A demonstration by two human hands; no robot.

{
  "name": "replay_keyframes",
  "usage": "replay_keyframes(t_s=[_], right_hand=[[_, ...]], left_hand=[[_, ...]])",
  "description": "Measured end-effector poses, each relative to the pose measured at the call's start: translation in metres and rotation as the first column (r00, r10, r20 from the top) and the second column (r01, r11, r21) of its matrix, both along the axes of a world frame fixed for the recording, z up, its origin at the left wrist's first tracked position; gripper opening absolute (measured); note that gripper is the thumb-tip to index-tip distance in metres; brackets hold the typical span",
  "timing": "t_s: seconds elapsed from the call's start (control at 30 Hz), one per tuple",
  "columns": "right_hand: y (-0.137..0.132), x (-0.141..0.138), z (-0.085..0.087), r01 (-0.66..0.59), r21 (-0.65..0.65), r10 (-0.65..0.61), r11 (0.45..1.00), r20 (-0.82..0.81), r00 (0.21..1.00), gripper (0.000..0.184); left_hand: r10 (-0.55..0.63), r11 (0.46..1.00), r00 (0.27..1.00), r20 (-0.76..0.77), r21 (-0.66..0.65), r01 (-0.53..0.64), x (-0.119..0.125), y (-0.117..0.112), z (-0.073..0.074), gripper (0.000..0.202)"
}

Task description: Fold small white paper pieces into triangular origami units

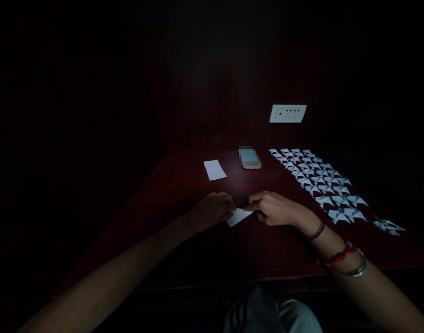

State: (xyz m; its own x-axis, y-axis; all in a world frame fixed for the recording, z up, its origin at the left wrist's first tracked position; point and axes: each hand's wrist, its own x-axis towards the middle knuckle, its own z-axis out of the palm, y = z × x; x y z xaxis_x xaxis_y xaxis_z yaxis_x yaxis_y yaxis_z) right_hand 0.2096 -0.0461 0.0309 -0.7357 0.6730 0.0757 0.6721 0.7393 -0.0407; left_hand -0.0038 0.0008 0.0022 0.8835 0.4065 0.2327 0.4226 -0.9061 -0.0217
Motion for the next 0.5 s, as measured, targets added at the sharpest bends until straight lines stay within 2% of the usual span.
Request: replay_keyframes(t_s=[0.3,0.4,0.5], right_hand=[[-0.004,0.015,0.002,0.017,-0.040,-0.018,0.999,-0.011,1.000,0.033],[-0.002,0.019,0.002,0.014,-0.050,-0.015,0.999,-0.031,0.999,0.026],[0.002,0.017,0.000,0.085,-0.009,-0.085,0.996,-0.101,0.991,0.022]], left_hand=[[0.014,1.000,1.000,-0.001,-0.012,-0.014,0.001,-0.002,0.002,0.014],[0.007,0.998,1.000,0.008,-0.058,-0.006,0.001,-0.002,0.002,0.013],[0.001,0.989,0.999,0.047,-0.149,0.006,0.001,0.001,0.001,0.012]])
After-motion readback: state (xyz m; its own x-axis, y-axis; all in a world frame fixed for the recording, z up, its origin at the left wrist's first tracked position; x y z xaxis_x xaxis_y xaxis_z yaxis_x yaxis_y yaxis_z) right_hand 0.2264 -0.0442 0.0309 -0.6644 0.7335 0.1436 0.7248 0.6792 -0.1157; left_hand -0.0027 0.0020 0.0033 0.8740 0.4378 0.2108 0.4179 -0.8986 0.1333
